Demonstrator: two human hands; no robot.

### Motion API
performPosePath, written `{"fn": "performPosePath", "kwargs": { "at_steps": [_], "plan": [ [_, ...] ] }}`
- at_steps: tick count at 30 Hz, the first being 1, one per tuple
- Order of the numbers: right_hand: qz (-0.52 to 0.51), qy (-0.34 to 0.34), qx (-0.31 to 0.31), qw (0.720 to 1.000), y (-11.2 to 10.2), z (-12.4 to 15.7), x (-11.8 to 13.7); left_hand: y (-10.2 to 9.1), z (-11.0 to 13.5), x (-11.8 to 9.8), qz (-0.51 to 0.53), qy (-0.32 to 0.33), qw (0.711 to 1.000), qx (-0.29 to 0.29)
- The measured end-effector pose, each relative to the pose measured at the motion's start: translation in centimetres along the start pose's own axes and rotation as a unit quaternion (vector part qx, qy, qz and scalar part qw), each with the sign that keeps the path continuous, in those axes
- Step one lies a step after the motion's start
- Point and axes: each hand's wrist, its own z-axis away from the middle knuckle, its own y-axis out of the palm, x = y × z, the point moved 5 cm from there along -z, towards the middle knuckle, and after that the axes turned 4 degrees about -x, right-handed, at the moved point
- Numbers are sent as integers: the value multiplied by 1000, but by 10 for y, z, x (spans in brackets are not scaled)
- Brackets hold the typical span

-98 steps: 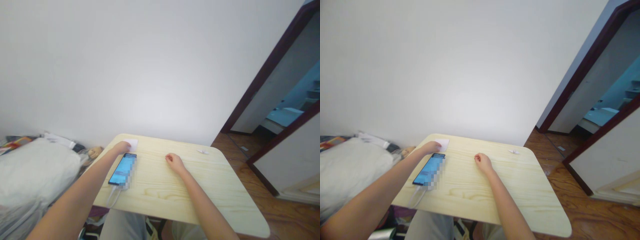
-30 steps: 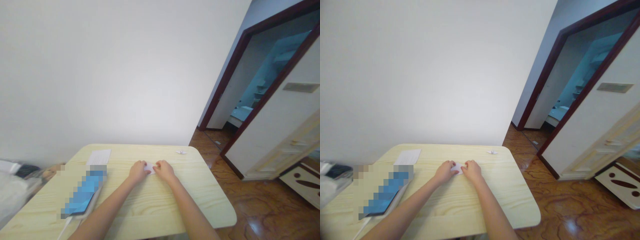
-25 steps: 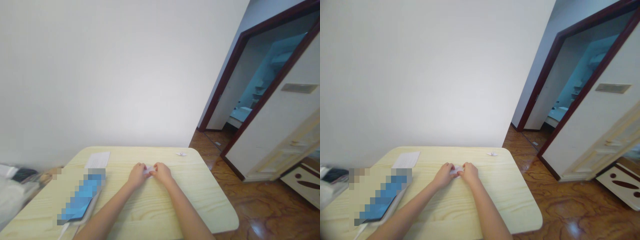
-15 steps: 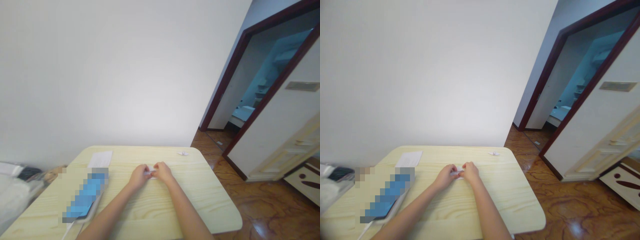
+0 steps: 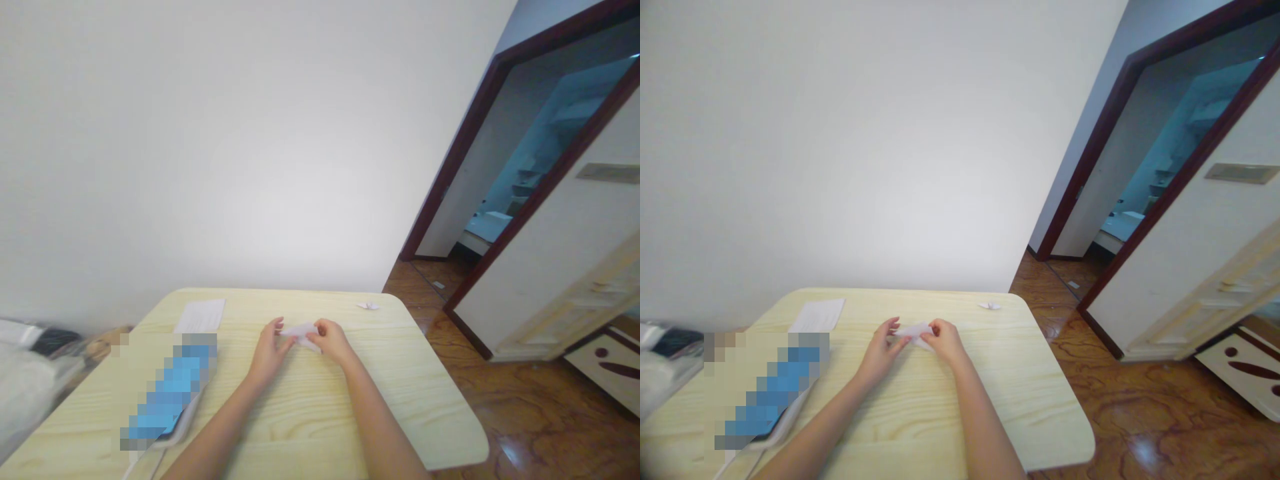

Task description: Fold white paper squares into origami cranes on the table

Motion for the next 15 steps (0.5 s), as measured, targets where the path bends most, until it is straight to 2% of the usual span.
{"fn": "performPosePath", "kwargs": {
  "at_steps": [4, 8, 12, 15],
  "plan": [
    [-119, -13, 6, 993, 1, -1, -1, -5, -5, 5, 87, -76, 992, 40],
    [-131, 0, 14, 991, 2, 1, 1, -6, -6, 6, 198, -137, 969, 54],
    [-148, 13, 41, 988, 4, 4, 3, -5, -6, 1, 252, -161, 953, 58],
    [-187, 17, 28, 982, 4, 3, 4, -7, -6, -2, 245, -166, 954, 55]
  ]
}}
